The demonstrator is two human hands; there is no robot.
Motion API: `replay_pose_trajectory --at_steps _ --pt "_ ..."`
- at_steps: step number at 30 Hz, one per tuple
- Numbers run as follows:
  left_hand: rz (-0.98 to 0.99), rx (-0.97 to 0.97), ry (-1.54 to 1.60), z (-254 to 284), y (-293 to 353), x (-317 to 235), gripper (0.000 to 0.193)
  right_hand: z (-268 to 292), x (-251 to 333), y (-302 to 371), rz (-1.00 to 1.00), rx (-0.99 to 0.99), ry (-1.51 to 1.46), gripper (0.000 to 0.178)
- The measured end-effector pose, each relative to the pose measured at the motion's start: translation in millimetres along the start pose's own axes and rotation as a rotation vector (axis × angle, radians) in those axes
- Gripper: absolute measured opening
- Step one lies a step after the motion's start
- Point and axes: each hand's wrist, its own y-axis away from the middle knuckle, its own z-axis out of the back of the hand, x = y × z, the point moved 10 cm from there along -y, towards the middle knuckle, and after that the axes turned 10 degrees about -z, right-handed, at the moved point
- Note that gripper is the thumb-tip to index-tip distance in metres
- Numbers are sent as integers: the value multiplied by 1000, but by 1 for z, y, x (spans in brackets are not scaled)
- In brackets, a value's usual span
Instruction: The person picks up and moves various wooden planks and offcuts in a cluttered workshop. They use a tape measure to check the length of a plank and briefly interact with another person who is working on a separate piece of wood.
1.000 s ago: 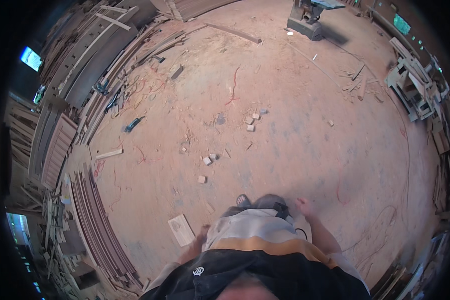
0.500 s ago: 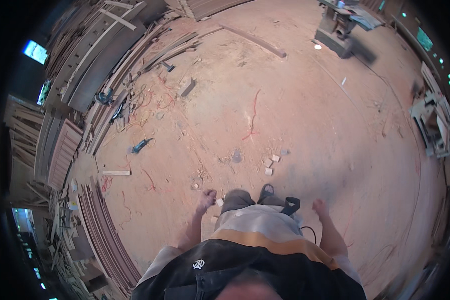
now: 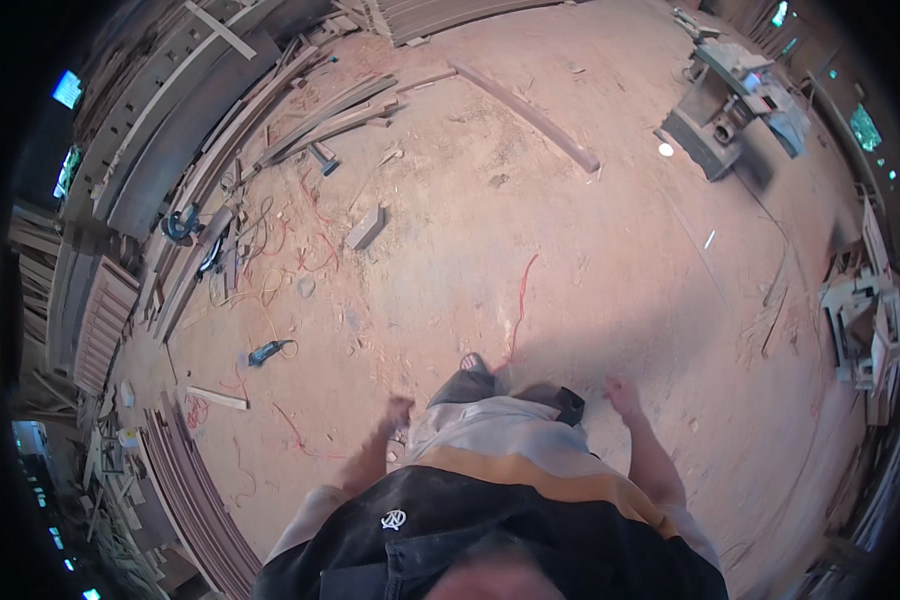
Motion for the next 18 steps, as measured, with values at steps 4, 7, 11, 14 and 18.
replay_pose_trajectory --at_steps 4,7,11,14,18 --pt "710 -393 597 160 -132 141 54 -33 -2 -23 -380 142 -151 36" --pt "688 -398 586 276 -249 163 58 -38 45 -85 -408 189 25 31" --pt "713 -412 610 349 -373 191 59 -34 177 -251 -62 262 222 26" --pt "805 -357 572 344 -424 224 62 -11 286 -382 -197 173 -285 20" --pt "1150 -283 938 303 -422 249 67 -3 546 -515 45 92 70 36"
